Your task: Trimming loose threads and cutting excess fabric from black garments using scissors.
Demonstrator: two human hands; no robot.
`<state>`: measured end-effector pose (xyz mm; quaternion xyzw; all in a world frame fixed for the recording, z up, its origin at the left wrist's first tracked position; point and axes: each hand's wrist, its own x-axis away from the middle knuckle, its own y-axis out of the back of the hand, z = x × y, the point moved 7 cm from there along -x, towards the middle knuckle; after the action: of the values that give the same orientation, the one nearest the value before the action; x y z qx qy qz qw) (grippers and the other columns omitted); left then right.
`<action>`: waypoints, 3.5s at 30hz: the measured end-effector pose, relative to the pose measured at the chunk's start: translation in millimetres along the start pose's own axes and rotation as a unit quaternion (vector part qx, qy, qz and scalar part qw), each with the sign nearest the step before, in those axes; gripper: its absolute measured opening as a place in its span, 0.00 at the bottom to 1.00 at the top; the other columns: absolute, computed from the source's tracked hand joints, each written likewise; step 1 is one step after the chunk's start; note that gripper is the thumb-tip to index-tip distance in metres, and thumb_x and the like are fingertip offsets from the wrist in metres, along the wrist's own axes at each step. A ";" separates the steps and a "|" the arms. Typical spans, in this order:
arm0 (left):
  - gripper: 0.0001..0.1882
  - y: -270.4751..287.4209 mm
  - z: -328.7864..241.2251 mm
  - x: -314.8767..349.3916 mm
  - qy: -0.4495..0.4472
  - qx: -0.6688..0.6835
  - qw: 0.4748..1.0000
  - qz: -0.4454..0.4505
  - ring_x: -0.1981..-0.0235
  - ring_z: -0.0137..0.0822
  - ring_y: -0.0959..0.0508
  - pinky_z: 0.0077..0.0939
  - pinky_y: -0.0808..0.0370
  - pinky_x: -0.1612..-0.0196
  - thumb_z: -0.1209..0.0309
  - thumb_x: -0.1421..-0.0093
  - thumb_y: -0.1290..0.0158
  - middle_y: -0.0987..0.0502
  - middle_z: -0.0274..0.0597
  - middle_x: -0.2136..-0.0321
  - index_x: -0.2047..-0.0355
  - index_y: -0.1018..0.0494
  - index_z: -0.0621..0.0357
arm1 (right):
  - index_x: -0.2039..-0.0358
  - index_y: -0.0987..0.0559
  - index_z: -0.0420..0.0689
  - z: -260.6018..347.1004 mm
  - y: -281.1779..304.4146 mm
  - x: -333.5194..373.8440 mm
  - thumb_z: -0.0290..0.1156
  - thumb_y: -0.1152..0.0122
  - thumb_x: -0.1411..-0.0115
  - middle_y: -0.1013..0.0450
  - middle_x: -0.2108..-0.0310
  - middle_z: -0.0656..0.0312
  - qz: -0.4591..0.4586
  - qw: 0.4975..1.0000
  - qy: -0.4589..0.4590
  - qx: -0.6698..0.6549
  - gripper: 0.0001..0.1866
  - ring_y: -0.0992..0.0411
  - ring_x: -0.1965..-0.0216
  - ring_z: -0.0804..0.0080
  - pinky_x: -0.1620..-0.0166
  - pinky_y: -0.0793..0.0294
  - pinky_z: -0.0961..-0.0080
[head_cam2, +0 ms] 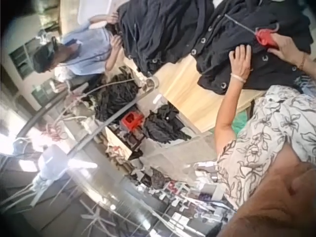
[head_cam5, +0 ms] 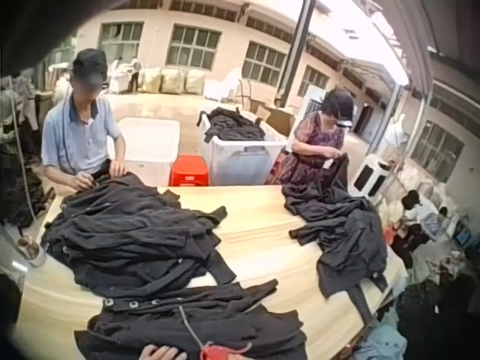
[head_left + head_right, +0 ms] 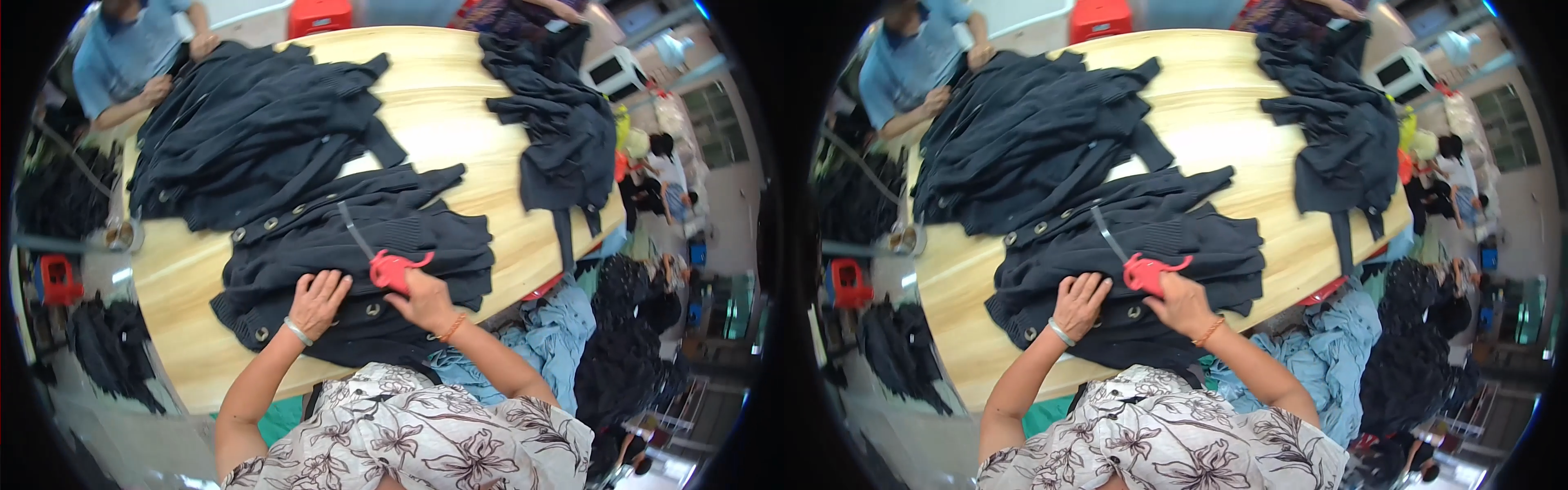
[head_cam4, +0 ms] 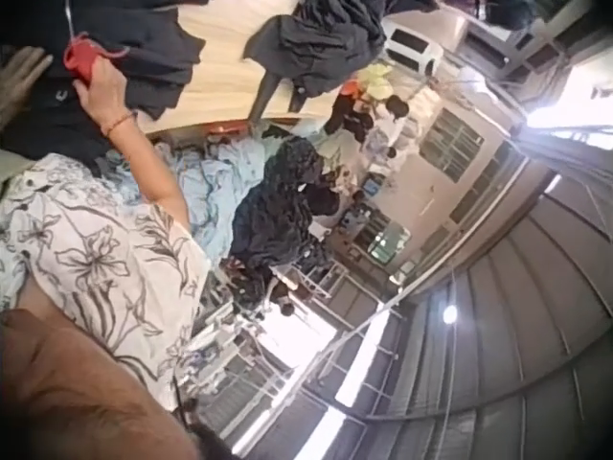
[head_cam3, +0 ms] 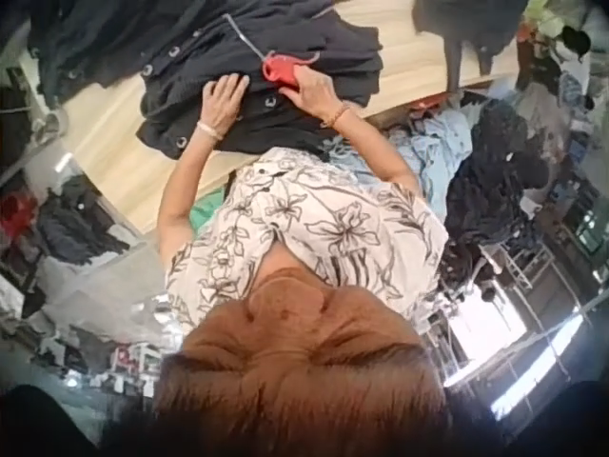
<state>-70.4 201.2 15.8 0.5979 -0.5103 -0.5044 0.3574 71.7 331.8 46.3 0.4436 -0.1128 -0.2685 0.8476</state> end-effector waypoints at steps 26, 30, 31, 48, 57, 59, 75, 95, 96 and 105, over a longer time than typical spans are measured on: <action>0.09 58.1 89.2 164.3 0.489 0.524 0.695 -0.052 0.65 0.23 0.27 0.19 0.29 0.59 0.71 0.42 0.42 0.24 0.28 0.68 0.63 0.23 0.63 | 0.68 0.20 0.43 -94.5 130.4 -35.4 0.41 0.33 0.49 0.23 0.72 0.47 0.078 0.975 -0.142 0.149 0.15 0.23 0.66 0.47 0.61 0.24 0.56; 0.16 50.7 112.6 161.2 0.485 0.181 0.845 -0.133 0.57 0.46 0.23 0.34 0.28 0.50 0.76 0.43 0.45 0.23 0.52 0.60 0.53 0.27 0.62 | 0.71 0.19 0.42 -144.5 119.4 -37.4 0.40 0.38 0.43 0.22 0.74 0.47 0.085 0.929 -0.196 0.303 0.13 0.21 0.68 0.53 0.64 0.22 0.60; 0.18 62.6 93.2 135.1 0.431 0.072 0.886 -0.154 0.54 0.49 0.25 0.37 0.30 0.47 0.77 0.43 0.45 0.25 0.52 0.57 0.51 0.27 0.62 | 0.72 0.19 0.42 -155.7 119.9 -24.7 0.38 0.39 0.42 0.22 0.75 0.48 0.088 0.916 -0.198 0.339 0.12 0.21 0.68 0.54 0.64 0.22 0.61; 0.35 -97.3 -67.0 -143.2 0.101 0.038 0.993 0.037 0.32 0.51 0.45 0.48 0.55 0.30 0.53 0.45 0.42 0.38 0.51 0.37 0.40 0.34 0.55 | 0.56 0.30 0.46 -142.2 132.5 21.3 0.25 0.39 0.45 0.25 0.71 0.49 0.045 0.998 -0.049 0.024 0.16 0.25 0.66 0.48 0.63 0.28 0.55; 0.35 -106.5 -66.0 -138.0 0.102 0.055 0.993 0.007 0.34 0.51 0.42 0.46 0.53 0.31 0.52 0.45 0.43 0.36 0.52 0.38 0.41 0.33 0.57 | 0.57 0.29 0.47 -62.7 92.2 -6.4 0.40 0.40 0.40 0.25 0.79 0.50 0.284 0.957 0.025 0.053 0.16 0.24 0.74 0.48 0.71 0.26 0.55; 0.36 -110.8 -65.0 -137.7 0.100 0.059 0.993 0.007 0.34 0.51 0.42 0.46 0.53 0.31 0.51 0.46 0.43 0.37 0.52 0.38 0.41 0.34 0.56 | 0.57 0.29 0.45 -27.9 66.0 -10.8 0.41 0.41 0.40 0.26 0.81 0.50 0.268 0.955 0.123 -0.015 0.17 0.24 0.76 0.48 0.73 0.26 0.58; 0.35 -80.3 -56.4 -118.3 0.132 0.117 0.984 -0.010 0.34 0.50 0.42 0.46 0.51 0.31 0.56 0.47 0.39 0.37 0.51 0.38 0.42 0.34 0.58 | 0.57 0.28 0.47 -57.6 104.0 -0.9 0.37 0.40 0.40 0.26 0.78 0.47 0.315 0.942 -0.037 0.115 0.14 0.25 0.72 0.44 0.66 0.28 0.52; 0.23 36.4 75.1 175.1 0.392 0.105 0.902 -0.148 0.50 0.47 0.28 0.42 0.33 0.47 0.73 0.51 0.37 0.26 0.47 0.54 0.53 0.25 0.60 | 0.61 0.29 0.42 133.9 -48.6 -36.3 0.37 0.41 0.40 0.27 0.83 0.50 0.377 0.900 0.209 0.064 0.13 0.25 0.78 0.50 0.74 0.28 0.58; 0.22 39.5 77.9 177.2 0.412 0.119 0.886 -0.176 0.59 0.48 0.27 0.40 0.29 0.54 0.76 0.54 0.35 0.25 0.46 0.62 0.57 0.24 0.61 | 0.61 0.29 0.42 133.8 -49.4 -37.9 0.37 0.41 0.40 0.27 0.83 0.50 0.374 0.901 0.203 0.084 0.13 0.25 0.79 0.50 0.75 0.28 0.57; 0.20 -4.5 109.0 216.9 0.519 0.596 0.588 -0.175 0.59 0.26 0.23 0.22 0.25 0.52 0.83 0.48 0.38 0.22 0.38 0.60 0.54 0.25 0.66 | 0.64 0.30 0.39 166.5 -64.0 -19.0 0.34 0.41 0.42 0.26 0.81 0.50 0.449 0.869 0.206 -0.009 0.12 0.24 0.75 0.49 0.70 0.26 0.56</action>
<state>-181.1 1.3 -65.8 0.9151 -0.3105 0.2554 0.0302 -38.3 197.6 91.9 0.3826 -0.1202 0.2375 0.8847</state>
